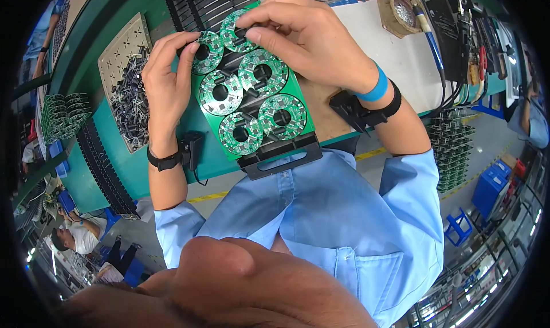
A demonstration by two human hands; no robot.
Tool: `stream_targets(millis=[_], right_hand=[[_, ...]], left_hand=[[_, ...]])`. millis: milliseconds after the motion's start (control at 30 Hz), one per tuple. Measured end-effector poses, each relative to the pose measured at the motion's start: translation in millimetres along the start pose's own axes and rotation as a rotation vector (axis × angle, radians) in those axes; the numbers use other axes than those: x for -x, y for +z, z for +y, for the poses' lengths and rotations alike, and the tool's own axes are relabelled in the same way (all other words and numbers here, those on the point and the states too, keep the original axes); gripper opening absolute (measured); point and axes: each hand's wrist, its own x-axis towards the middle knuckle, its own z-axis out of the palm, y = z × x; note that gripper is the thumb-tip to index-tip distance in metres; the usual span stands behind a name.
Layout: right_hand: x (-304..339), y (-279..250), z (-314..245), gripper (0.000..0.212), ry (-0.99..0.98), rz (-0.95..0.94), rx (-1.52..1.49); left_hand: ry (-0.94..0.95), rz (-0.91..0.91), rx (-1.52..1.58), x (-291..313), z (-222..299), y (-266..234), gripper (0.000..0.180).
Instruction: The person places a circuit board panel onto a holder and inserts capacitors from a tray into the boards by hand. After filling the boards, they remove the panel from the holder and set it aside.
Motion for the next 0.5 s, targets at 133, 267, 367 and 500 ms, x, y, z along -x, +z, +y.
stream_targets(millis=[133, 267, 367, 500], right_hand=[[3.5, 0.8, 1.5, 0.021, -0.009, -0.02, 0.04], [5.3, 0.5, 1.8, 0.02, 0.041, -0.012, 0.017], [5.4, -0.7, 1.4, 0.021, 0.018, -0.028, 0.059], [7.1, 1.0, 2.4, 0.021, 0.014, -0.021, 0.068]], left_hand=[[-0.011, 0.01, 0.013, -0.4, -4.4, 1.8, 0.013], [0.003, 0.007, 0.002, 0.4, -7.7, 2.5, 0.015], [-0.001, 0.0, 0.006, -0.1, -5.3, 2.1, 0.015], [-0.012, -0.01, 0.0, 0.8, -5.9, 1.5, 0.016]])
